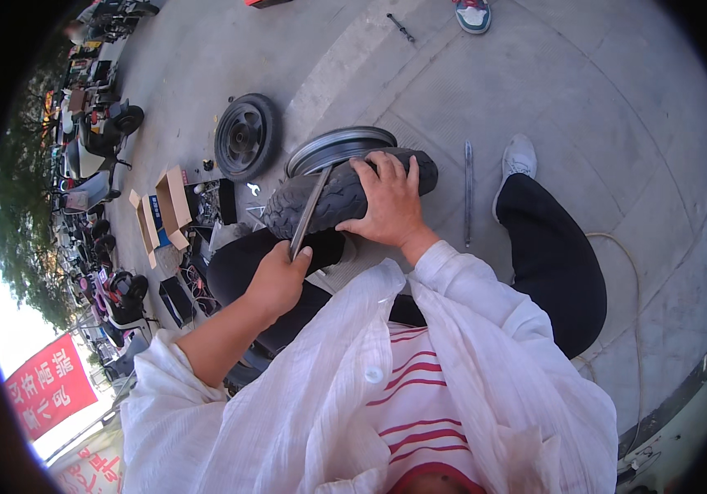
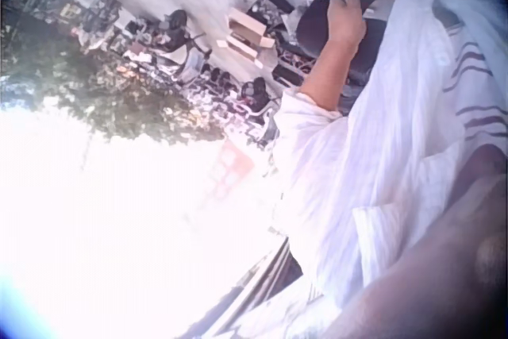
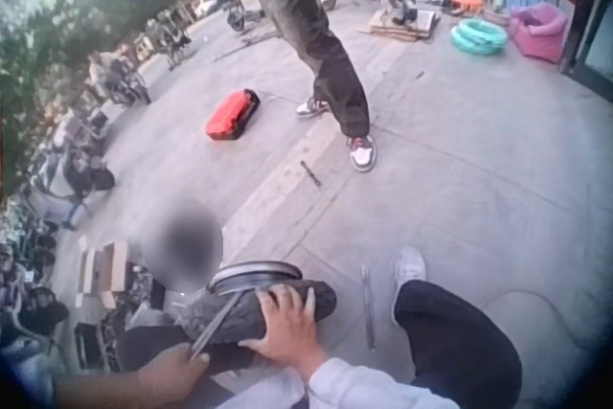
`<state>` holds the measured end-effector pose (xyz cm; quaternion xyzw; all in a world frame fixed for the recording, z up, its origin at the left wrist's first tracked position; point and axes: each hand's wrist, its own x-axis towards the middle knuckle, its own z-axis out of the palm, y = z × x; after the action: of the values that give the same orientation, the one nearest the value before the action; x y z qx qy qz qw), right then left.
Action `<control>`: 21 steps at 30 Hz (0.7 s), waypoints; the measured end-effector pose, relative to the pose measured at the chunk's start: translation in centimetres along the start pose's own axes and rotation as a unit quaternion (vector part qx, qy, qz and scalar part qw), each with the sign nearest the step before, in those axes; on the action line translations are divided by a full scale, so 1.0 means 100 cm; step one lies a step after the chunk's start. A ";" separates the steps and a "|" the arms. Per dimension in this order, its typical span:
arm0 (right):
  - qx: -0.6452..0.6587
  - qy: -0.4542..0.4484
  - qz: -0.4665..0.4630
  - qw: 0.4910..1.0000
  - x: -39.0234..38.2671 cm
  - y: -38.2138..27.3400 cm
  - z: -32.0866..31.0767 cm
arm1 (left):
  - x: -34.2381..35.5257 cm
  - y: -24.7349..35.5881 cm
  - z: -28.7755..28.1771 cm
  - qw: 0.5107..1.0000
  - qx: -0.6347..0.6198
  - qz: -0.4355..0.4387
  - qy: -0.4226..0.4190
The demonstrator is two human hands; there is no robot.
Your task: The person uses a tire lever and a tire changing tool to pry and separate a motorcycle tire from its rim. They rotate the tire and reposition the tools to gradually work the tire bead off the rim edge.
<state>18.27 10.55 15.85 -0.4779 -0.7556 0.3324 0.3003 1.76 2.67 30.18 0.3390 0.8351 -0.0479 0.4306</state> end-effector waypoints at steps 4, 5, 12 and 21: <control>-0.006 -0.017 -0.009 1.000 0.004 0.008 0.001 | 0.007 -0.009 0.037 0.985 0.071 0.102 0.122; -0.004 -0.025 -0.009 1.000 0.006 0.007 0.001 | 0.011 -0.016 0.045 0.975 0.076 0.136 0.158; -0.016 -0.015 -0.044 0.999 0.004 0.027 0.004 | 0.029 -0.025 0.080 0.969 0.038 0.156 0.186; 0.073 0.183 0.376 0.905 -0.071 0.207 0.081 | 0.000 -0.058 0.121 0.983 -0.052 0.017 0.175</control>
<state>25.38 8.91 -6.32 -0.7560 -0.4252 0.3814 0.3197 6.55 -6.23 21.37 0.3334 0.8931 0.0625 0.2954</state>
